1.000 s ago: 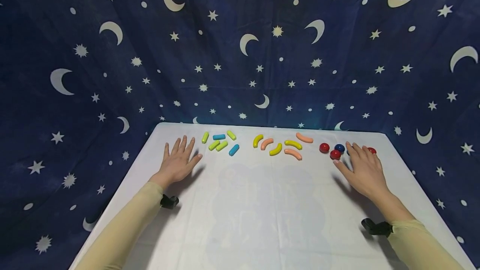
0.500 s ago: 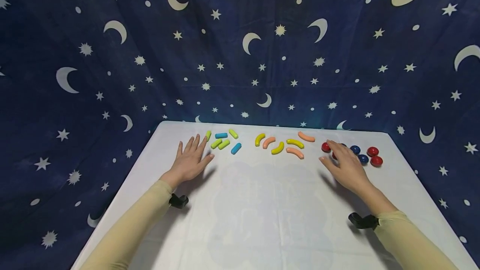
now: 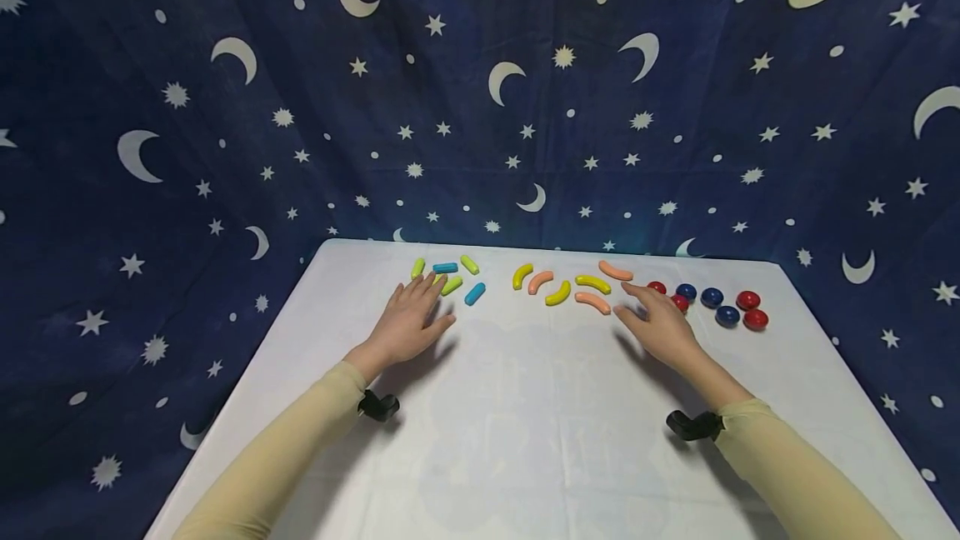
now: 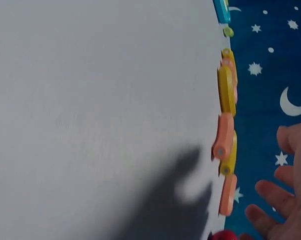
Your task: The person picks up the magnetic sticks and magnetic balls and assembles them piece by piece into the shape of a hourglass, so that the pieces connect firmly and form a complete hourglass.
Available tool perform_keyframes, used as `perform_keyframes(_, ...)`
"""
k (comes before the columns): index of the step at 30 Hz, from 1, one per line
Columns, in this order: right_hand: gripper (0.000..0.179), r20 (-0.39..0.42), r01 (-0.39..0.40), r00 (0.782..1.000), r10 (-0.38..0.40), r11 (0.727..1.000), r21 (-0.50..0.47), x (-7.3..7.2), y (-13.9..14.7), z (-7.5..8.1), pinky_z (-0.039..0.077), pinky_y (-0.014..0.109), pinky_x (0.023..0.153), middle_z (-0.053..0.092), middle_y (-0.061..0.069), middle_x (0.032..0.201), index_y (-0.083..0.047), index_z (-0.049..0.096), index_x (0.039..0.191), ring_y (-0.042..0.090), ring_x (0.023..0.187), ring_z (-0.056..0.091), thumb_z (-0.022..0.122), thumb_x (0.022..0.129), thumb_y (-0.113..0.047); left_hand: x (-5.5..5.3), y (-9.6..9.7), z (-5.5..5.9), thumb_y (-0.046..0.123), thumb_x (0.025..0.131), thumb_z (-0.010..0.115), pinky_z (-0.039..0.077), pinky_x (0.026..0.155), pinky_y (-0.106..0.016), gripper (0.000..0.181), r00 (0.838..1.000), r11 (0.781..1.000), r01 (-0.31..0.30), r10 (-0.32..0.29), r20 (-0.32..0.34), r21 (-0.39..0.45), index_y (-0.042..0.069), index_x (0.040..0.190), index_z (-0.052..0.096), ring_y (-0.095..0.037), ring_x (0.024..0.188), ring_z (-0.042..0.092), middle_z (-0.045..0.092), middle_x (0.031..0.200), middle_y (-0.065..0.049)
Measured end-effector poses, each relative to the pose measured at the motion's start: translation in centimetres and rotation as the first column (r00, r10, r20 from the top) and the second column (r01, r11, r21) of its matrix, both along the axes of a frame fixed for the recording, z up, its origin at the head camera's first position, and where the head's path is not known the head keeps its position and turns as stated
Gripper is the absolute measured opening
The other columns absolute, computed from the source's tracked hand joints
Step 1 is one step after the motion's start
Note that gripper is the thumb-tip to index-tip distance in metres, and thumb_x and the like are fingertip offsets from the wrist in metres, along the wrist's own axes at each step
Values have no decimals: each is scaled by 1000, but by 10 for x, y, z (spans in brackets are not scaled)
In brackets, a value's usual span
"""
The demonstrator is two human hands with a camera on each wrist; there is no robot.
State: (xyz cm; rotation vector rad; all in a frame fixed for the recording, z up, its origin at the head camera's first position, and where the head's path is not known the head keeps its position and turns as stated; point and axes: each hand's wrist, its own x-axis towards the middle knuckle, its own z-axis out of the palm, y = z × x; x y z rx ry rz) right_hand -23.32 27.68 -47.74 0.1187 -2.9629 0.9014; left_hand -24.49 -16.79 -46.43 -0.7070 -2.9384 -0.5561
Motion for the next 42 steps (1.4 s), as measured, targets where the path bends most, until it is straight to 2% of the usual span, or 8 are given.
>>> perform_keyframes(5, 62, 72, 51, 996, -48, 997, -54, -8, -14, -6, 40, 65, 105, 48, 24, 150, -2, 46, 152, 46, 138, 43, 61, 102, -36, 7, 17, -5, 40, 104, 57, 24, 119, -56, 68, 998, 995, 57, -60, 26, 85, 11, 161, 33, -38, 149, 31, 36, 162, -16)
perform_keyframes(9, 60, 95, 95, 991, -91, 995, -38, -14, -21, -11, 46, 60, 102, 54, 25, 143, -1, 49, 150, 45, 130, 50, 62, 102, -34, 16, 31, -9, 39, 105, 57, 32, 117, -49, 64, 993, 987, 89, -99, 67, 132, 13, 159, 37, -32, 144, 41, 46, 156, -12)
perform_keyframes(13, 59, 87, 139, 987, -138, 990, -4, -19, -27, -14, 45, 60, 102, 59, 24, 136, 1, 53, 146, 44, 124, 53, 66, 99, -33, 24, 44, -13, 40, 105, 56, 35, 115, -44, 60, 986, 983, 125, -138, 96, 137, 13, 157, 42, -27, 140, 46, 53, 150, -8)
perform_keyframes(18, 58, 55, 177, 982, -179, 984, 35, -23, -32, -18, 44, 61, 96, 66, 22, 121, 2, 60, 139, 40, 111, 56, 73, 95, -32, 30, 58, -16, 37, 105, 57, 38, 113, -42, 55, 976, 975, 156, -177, 129, 160, 12, 153, 48, -24, 137, 50, 56, 146, -6)
perform_keyframes(24, 52, 27, 220, 974, -223, 972, 86, -27, -34, -24, 37, 66, 98, 63, 22, 123, -1, 66, 131, 43, 114, 52, 72, 94, -36, 31, 71, -18, 38, 105, 57, 40, 111, -39, 51, 963, 969, 159, -194, 185, 189, 16, 151, 52, -19, 134, 52, 59, 143, -1)
perform_keyframes(31, 45, 16, 261, 965, -262, 963, 69, -29, -34, -28, 36, 64, 94, 60, 19, 112, -3, 71, 121, 42, 111, 48, 75, 92, -37, 29, 84, -17, 36, 105, 57, 41, 109, -40, 47, 967, 964, 172, -204, 151, 201, 14, 146, 57, -20, 129, 55, 63, 137, 0)
perform_keyframes(37, 39, 14, 271, 962, -273, 960, 62, -28, -35, -28, 36, 61, 91, 59, 16, 108, -3, 72, 113, 40, 107, 47, 76, 92, -36, 27, 95, -15, 33, 104, 58, 43, 106, -44, 42, 975, 967, 153, -181, 126, 204, 13, 141, 63, -21, 126, 57, 65, 133, 0)
perform_keyframes(42, 35, 9, 254, 967, -255, 965, 62, -23, -37, -28, 36, 62, 92, 59, 16, 105, -4, 74, 110, 39, 106, 48, 77, 90, -32, 27, 97, -16, 33, 103, 60, 46, 101, -42, 39, 981, 972, 136, -159, 111, 192, 15, 137, 66, -20, 120, 58, 67, 129, 1)
